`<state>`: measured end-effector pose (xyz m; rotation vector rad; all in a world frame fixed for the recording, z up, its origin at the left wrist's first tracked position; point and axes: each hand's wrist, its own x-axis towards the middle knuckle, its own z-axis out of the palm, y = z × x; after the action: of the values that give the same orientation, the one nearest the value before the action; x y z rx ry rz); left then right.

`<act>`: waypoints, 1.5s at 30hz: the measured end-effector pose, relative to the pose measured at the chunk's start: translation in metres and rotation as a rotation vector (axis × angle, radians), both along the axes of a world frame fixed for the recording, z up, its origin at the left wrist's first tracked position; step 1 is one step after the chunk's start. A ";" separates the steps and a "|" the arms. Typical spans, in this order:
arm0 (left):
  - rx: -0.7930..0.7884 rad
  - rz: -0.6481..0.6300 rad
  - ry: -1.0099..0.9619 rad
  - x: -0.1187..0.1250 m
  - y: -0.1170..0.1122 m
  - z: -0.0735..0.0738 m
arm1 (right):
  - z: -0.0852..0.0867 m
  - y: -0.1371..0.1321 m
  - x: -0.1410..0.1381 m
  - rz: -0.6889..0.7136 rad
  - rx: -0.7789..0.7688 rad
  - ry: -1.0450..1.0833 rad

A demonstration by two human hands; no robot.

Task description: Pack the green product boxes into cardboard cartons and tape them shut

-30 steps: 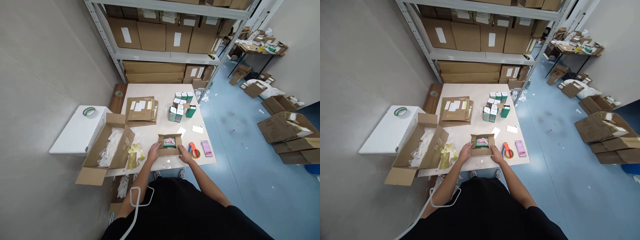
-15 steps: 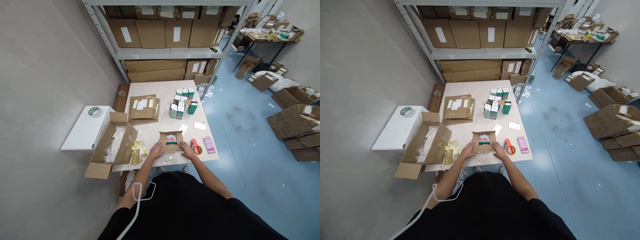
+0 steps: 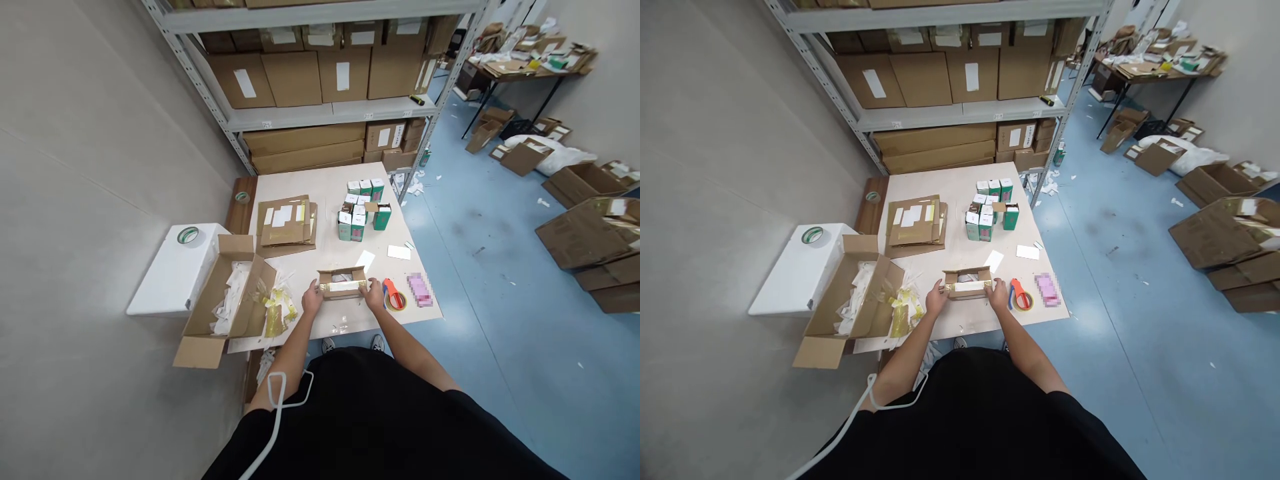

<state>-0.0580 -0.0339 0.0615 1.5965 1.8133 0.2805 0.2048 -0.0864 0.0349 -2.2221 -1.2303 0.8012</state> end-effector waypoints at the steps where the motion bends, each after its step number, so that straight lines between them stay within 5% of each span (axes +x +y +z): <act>1: 0.021 0.003 0.035 0.004 0.000 0.001 | 0.000 0.001 -0.001 -0.030 -0.028 -0.007; 9: 0.133 -0.394 0.194 0.035 0.040 0.031 | 0.003 0.003 -0.001 -0.062 -0.082 -0.012; 16: -0.097 -0.569 0.264 0.043 0.018 0.005 | 0.005 0.005 -0.004 -0.049 -0.085 0.019; 22: -0.209 -0.593 0.323 0.045 0.014 -0.008 | -0.009 -0.012 0.014 -0.015 0.029 -0.019; 32: -0.279 -0.635 0.312 0.061 -0.002 -0.021 | -0.040 -0.043 0.079 -0.200 -0.188 -0.044; 38: -0.425 -0.690 0.339 0.061 0.017 -0.012 | -0.061 -0.055 0.078 -0.041 -0.309 0.062; 45: -0.490 -0.752 0.308 0.060 0.037 -0.018 | -0.070 -0.041 0.075 -0.130 -0.357 0.026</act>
<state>0.0023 0.0032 0.0436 1.8672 1.2102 -0.7264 0.2797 -0.1271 -0.0346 -2.5316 -0.9782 1.0621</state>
